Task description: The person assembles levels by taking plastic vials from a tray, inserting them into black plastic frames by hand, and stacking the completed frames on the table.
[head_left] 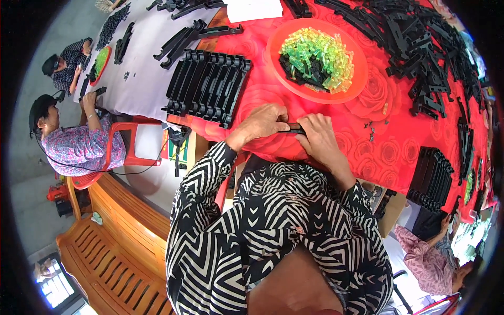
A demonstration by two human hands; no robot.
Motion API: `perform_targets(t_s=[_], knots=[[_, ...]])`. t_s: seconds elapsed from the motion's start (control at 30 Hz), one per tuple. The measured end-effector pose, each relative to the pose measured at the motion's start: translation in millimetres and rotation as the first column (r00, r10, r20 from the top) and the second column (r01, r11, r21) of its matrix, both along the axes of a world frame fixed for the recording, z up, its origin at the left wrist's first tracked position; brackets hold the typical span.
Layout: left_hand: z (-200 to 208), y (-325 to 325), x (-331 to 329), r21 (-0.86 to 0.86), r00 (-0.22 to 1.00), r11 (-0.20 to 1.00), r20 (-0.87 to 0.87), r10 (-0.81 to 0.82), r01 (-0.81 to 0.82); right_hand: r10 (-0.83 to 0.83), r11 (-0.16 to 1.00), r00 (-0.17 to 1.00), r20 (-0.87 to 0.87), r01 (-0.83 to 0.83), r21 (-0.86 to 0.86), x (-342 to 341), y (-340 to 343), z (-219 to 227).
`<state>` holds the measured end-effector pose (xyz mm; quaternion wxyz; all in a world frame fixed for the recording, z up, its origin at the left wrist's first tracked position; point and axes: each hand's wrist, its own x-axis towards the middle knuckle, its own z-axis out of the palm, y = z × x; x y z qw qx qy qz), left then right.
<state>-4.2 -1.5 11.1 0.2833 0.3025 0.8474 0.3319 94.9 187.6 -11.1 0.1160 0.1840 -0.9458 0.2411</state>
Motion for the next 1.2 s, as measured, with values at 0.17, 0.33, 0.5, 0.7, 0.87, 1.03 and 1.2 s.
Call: perform_targets(t_s=[0.17,0.33,0.5,0.7,0.87,1.03,1.2], knots=[[-5.0,-3.1,4.8,0.000,0.998,1.000,-0.064,-0.028,0.028,0.006,1.000,0.999,-0.052,-0.007,-0.016,2.7,-0.5,-4.7],[-0.6,-1.7,5.5,0.035,0.998,0.998,0.008,-0.061,0.061,-0.007,1.000,0.980,-0.198,0.003,-0.018,4.2,5.5,1.2],[0.2,-3.4,7.9,0.036,0.988,0.993,0.096,-0.117,0.114,0.071,0.997,0.996,0.045,-0.070,-0.035,2.3,9.8,22.9],[8.0,4.4,21.9,-0.082,0.991,0.989,-0.048,-0.124,0.120,0.268,0.958,0.890,0.370,-0.206,-0.199,-27.4,26.5,31.2],[9.5,6.4,25.3,-0.094,0.991,0.989,-0.044,-0.123,0.118,0.437,0.881,0.692,0.575,-0.203,-0.427,-46.5,25.1,19.0],[3.4,5.6,24.3,-0.032,0.994,0.995,-0.033,-0.100,0.099,0.431,0.874,0.687,0.586,-0.155,-0.461,-47.8,26.3,13.5],[5.5,12.6,22.5,-0.083,0.999,0.996,0.008,-0.034,0.034,0.430,0.856,0.677,0.597,-0.097,-0.507,-47.7,25.7,9.8]])
